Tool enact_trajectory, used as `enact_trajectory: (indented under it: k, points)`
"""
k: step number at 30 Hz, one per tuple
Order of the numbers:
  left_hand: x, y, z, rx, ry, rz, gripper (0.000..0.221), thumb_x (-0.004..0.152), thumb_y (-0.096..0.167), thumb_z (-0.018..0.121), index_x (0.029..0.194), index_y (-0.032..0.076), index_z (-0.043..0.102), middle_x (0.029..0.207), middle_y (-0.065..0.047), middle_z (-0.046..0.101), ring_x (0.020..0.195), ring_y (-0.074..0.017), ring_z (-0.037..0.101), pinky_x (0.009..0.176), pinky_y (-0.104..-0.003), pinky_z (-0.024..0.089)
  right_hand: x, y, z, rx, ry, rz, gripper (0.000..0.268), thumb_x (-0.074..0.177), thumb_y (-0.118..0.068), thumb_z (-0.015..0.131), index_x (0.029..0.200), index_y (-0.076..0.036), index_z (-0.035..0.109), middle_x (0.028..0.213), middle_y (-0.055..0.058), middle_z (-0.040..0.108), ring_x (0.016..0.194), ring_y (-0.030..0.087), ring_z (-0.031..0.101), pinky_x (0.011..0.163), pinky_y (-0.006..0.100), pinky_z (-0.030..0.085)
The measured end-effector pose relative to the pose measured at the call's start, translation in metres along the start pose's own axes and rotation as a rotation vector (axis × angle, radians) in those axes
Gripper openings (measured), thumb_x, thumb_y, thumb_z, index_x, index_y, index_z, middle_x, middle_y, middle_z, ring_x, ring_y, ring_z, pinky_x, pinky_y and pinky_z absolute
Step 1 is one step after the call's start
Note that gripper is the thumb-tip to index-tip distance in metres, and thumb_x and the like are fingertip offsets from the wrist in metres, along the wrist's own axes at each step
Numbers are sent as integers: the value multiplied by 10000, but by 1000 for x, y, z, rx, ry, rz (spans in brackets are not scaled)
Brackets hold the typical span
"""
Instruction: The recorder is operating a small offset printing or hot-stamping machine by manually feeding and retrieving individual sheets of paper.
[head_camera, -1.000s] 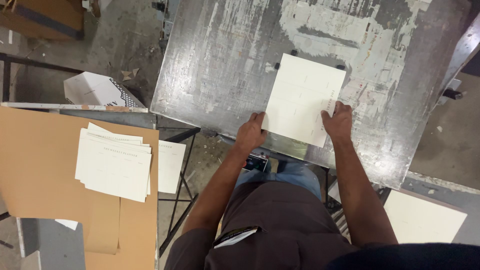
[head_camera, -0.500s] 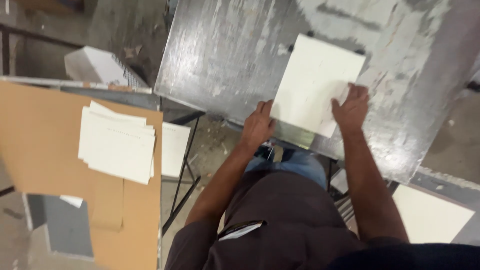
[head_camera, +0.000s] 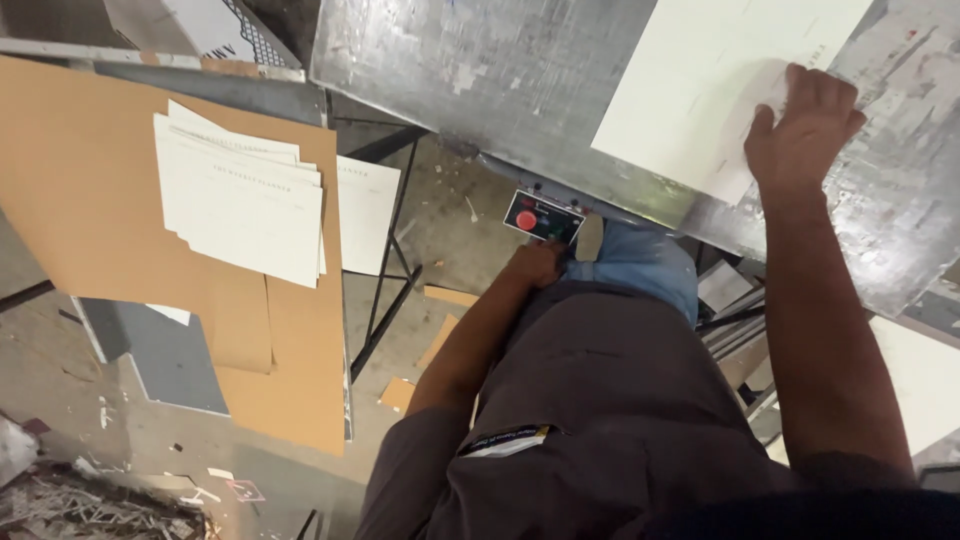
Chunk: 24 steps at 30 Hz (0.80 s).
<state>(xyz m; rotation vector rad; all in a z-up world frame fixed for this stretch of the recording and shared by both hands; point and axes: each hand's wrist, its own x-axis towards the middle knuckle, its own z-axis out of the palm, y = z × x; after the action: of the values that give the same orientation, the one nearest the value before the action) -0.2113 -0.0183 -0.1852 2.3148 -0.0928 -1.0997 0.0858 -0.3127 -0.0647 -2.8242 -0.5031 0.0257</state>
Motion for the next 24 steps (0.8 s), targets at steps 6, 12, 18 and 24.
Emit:
enact_trajectory:
  k: [6,12,18,24]
  points:
    - [5,6,6,90,-60,-125,699,895,497,618,1511,223,436,1684,-24,260,1480,-382,346,1095,-637,366,0,-5,-7,5,8,-37,593,890,-209,707,1412,43,582,1339,186,605,1317,384,467,1037,577,339]
    - [9,9,4,67,-102,-209,684,945,467,562,1566,220,418,1596,-74,431,1473,-370,398,1115,-643,364,10,-7,-11,-95,3,-18,734,1009,-439,728,1493,75,524,1321,249,590,1304,412,456,974,612,334]
    - [5,11,-20,16,-77,-155,541,914,466,577,1372,178,594,1477,-128,544,1309,-405,550,1023,-598,470,44,-16,-29,-102,-73,69,836,1006,-541,684,1558,49,469,1256,221,658,1333,404,460,947,647,328]
    - [25,-40,-15,-75,64,-53,505,927,455,604,1283,99,622,1315,-219,644,1168,-402,652,973,-525,525,109,-14,-100,-89,-236,187,860,1006,-634,603,1581,-21,418,1254,211,666,1335,370,465,948,758,267]
